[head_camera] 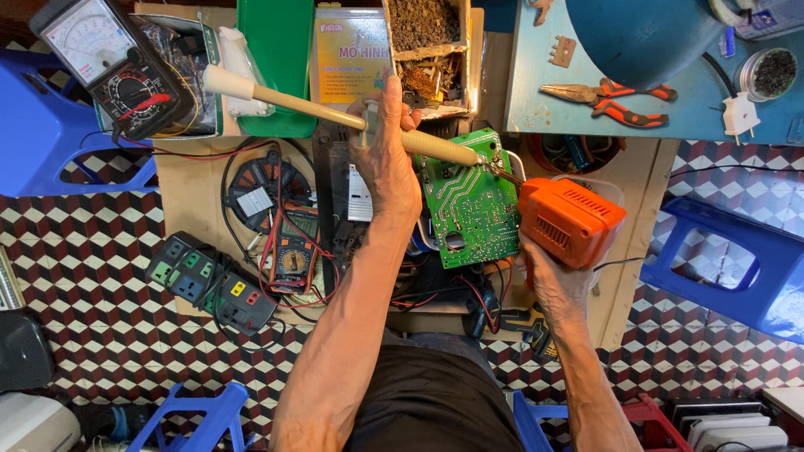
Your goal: The person uses a hot air rework station to heat and reflow solder joints on a green printed circuit board. They hold the board with one hand and direct hot air with the other, occasionally rotating the board to access different areas.
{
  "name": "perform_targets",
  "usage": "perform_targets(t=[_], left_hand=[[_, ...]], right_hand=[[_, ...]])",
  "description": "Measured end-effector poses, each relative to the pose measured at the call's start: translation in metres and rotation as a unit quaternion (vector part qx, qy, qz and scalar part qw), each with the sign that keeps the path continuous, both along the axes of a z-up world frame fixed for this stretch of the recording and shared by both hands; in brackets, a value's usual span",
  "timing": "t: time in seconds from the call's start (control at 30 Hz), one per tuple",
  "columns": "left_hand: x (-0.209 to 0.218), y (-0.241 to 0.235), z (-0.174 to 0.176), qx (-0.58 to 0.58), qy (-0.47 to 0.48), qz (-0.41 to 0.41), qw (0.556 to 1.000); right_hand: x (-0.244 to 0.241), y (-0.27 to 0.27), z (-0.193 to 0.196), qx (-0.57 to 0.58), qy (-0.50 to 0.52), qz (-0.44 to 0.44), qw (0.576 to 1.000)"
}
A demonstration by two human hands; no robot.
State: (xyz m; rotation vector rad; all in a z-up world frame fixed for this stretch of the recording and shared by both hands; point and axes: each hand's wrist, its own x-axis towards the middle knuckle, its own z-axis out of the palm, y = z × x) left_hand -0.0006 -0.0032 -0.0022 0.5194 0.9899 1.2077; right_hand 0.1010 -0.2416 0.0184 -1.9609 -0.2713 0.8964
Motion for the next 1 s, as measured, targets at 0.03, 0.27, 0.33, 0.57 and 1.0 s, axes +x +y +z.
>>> perform_targets(t=[0.03, 0.27, 0.33, 0.57, 1.0], left_hand=[[0.0, 0.0, 0.001, -0.003, 0.004, -0.003, 1.0], [0.002, -0.002, 0.002, -0.015, 0.03, -0.007, 0.999], [0.003, -0.003, 0.001, -0.003, 0.035, -0.004, 0.999], [-0.002, -0.002, 0.011, 0.029, 0.011, 0.031, 0.999], [-0.107, 0.003, -0.007, -0.133, 0.076, -0.037, 0.987]], right_hand=[[0.0, 0.0, -0.001, 0.0, -0.004, 0.004, 1.0], [0.0, -0.002, -0.002, 0.018, -0.012, 0.021, 1.0], [0.0, 0.0, 0.0, 0.001, -0.017, 0.022, 1.0], [-0.009, 0.004, 0.012, 0.043, 0.013, -0.039, 0.998], [-0.005, -0.087, 0.008, -0.005, -0.361, -0.039, 0.932]])
